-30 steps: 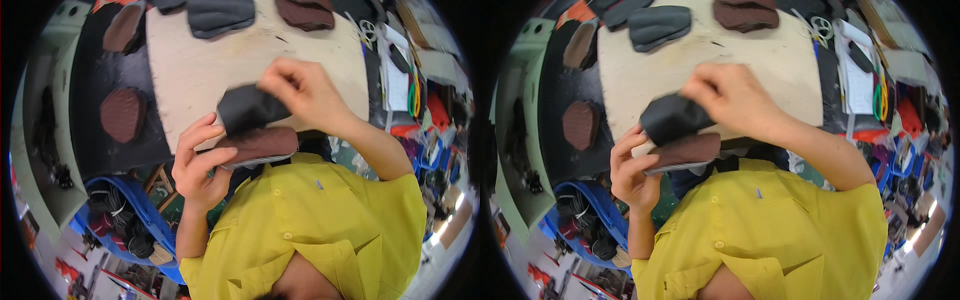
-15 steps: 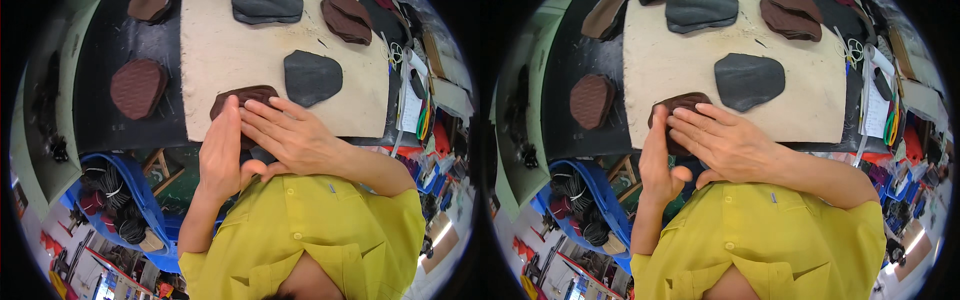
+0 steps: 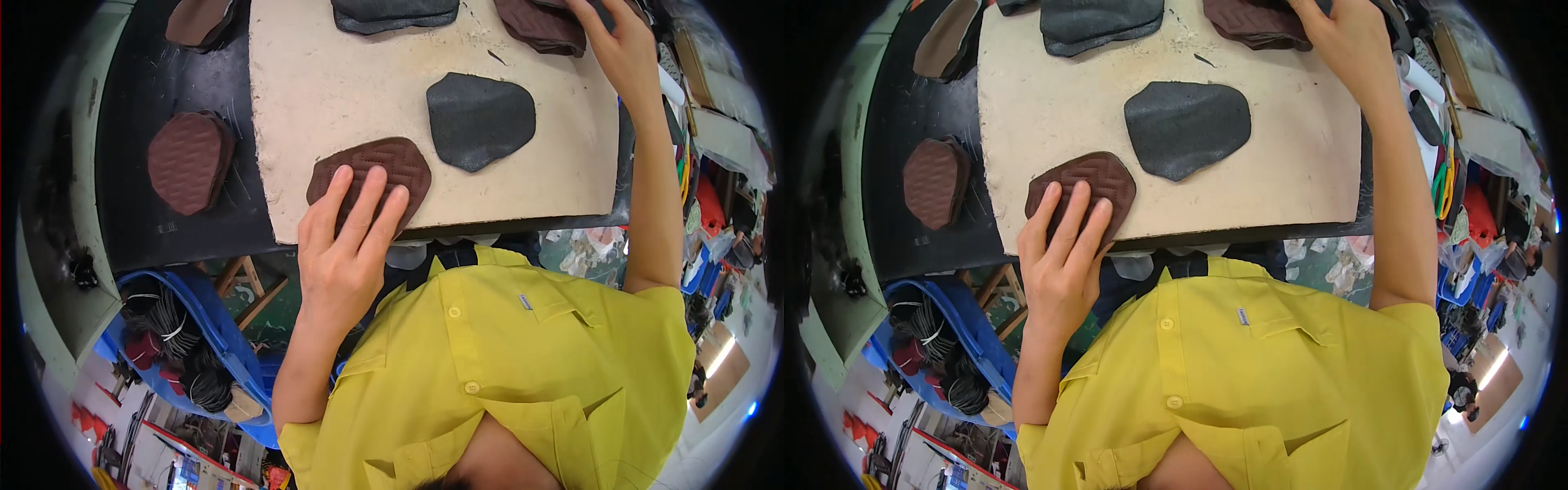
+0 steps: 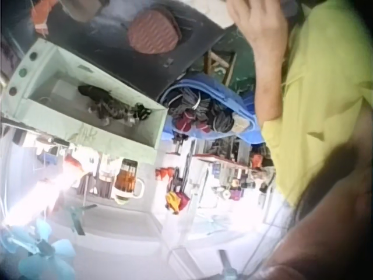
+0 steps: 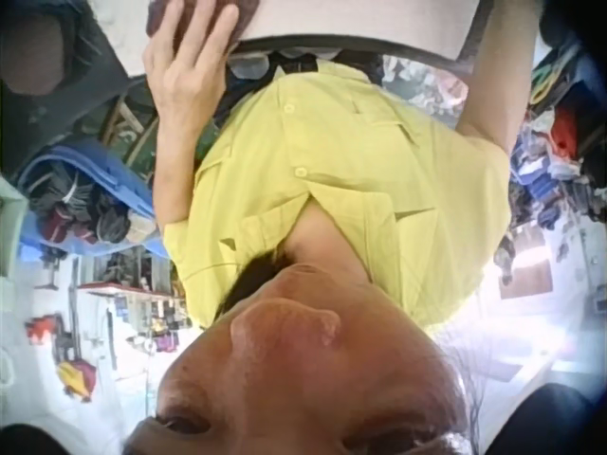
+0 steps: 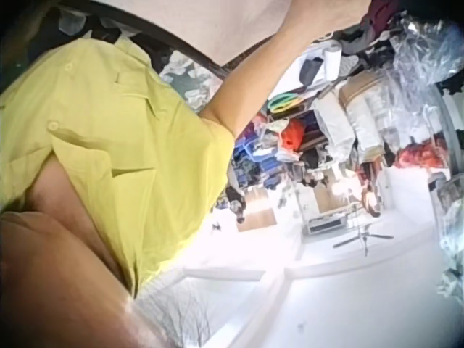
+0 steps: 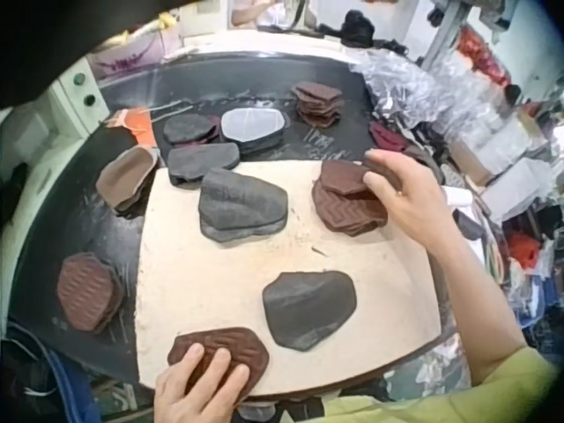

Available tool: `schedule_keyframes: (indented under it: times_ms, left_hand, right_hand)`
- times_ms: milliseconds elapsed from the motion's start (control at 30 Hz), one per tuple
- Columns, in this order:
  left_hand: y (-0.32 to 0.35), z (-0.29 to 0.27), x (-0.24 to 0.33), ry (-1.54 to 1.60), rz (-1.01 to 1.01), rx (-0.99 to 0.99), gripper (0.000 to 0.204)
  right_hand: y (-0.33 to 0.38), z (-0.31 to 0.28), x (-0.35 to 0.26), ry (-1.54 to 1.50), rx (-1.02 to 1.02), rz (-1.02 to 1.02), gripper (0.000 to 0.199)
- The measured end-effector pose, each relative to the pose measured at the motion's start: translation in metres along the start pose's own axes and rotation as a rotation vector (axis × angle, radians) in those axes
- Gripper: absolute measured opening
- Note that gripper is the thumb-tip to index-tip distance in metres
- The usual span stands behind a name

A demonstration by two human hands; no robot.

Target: The person assembles shoe insole components by hand, repeatedly picking up dark and maroon pieces, aligning them, and pressing them together on a workbench. They handle multiple pairs, stacking completed assemblies and occasionally reaching for additional parts from nearby piles.

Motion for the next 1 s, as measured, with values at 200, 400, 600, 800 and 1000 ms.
schedule_keyframes:
  times_ms: [200, 400, 600, 800, 1000]
  left_hand:
    - [0.002, -0.048, -0.016, 0.051, 0.057, 0.278, 0.028]
    - [0.000, -0.092, -0.109, -0.458, -0.063, 0.281, 0.038]
    - [-0.006, -0.073, -0.093, -0.358, -0.038, 0.332, 0.052]
    - [-0.026, -0.005, 0.031, -0.094, 0.059, 0.278, 0.037]
    - [-0.035, 0.023, 0.049, -0.191, 0.010, 0.280, 0.031]
  right_hand:
    - [-0.010, 0.024, 0.010, -0.053, -0.258, 0.180, 0.042]
    - [-0.025, 0.017, 0.021, -0.070, -0.279, 0.149, 0.045]
    - [-0.017, 0.003, -0.002, 0.185, 0.014, -0.226, 0.028]
    - [0.008, -0.021, -0.032, -0.923, -0.255, 0.317, 0.017]
    - [0.049, 0.034, -0.064, -0.870, -0.680, 0.278, 0.017]
Point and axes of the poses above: each hand's wrist, its own y-axis away from the middle knuckle, its own z-axis out of the palm, x = y × z, the point moved 7 cm from there along -y, towards the middle knuckle, and after that the axes turned 1 degree about z, right-handed, at the moved point
